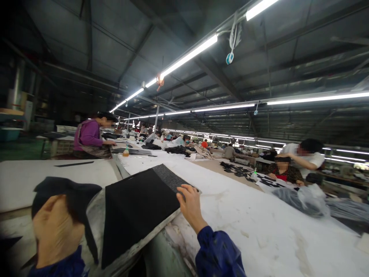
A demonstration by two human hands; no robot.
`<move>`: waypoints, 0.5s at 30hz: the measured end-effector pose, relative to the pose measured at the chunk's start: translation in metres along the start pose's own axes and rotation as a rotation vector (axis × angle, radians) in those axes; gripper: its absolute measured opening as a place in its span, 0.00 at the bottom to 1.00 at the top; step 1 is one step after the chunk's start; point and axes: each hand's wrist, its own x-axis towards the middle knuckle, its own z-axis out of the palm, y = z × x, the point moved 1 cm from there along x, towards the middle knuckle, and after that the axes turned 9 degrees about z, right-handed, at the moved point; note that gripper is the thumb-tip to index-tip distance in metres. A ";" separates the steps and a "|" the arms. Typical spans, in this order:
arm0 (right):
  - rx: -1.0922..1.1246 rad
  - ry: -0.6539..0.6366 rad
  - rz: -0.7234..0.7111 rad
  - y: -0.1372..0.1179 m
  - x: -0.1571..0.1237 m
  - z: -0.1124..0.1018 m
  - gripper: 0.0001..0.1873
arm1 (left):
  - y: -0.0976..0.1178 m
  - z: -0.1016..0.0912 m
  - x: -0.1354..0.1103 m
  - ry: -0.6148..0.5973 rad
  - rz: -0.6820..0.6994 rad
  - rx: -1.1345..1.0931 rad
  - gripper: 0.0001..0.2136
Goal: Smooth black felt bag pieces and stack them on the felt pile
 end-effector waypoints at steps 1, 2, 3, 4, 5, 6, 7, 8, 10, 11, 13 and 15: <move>0.090 -0.077 -0.066 -0.023 -0.004 -0.003 0.13 | -0.002 0.002 -0.006 -0.011 0.024 0.046 0.04; 0.175 -0.175 -0.127 -0.047 -0.010 -0.006 0.16 | -0.005 0.005 -0.014 -0.067 0.077 0.115 0.06; 0.247 -0.283 -0.179 -0.072 -0.016 -0.006 0.24 | -0.009 0.008 -0.022 -0.130 0.144 0.188 0.07; 0.300 -0.368 -0.214 -0.096 -0.022 -0.006 0.35 | -0.014 0.012 -0.031 -0.200 0.209 0.255 0.08; 0.331 -0.414 -0.218 -0.116 -0.027 -0.004 0.42 | -0.018 0.015 -0.040 -0.269 0.263 0.311 0.08; 0.348 -0.426 -0.197 -0.133 -0.031 0.000 0.46 | -0.022 0.017 -0.048 -0.340 0.301 0.346 0.08; 0.356 -0.404 -0.158 -0.145 -0.033 0.004 0.47 | -0.026 0.019 -0.054 -0.402 0.327 0.356 0.07; 0.357 -0.356 -0.112 -0.152 -0.033 0.010 0.44 | -0.029 0.020 -0.060 -0.451 0.347 0.354 0.06; 0.359 -0.246 -0.042 -0.154 -0.027 0.022 0.34 | -0.032 0.019 -0.067 -0.532 0.372 0.354 0.06; 0.360 -0.206 -0.028 -0.150 -0.022 0.028 0.30 | -0.033 0.016 -0.070 -0.561 0.382 0.358 0.06; 0.355 -0.161 -0.029 -0.140 -0.012 0.037 0.24 | -0.033 0.006 -0.073 -0.621 0.404 0.371 0.05; 0.344 -0.135 -0.033 -0.130 -0.004 0.040 0.20 | -0.032 -0.009 -0.075 -0.660 0.443 0.361 0.04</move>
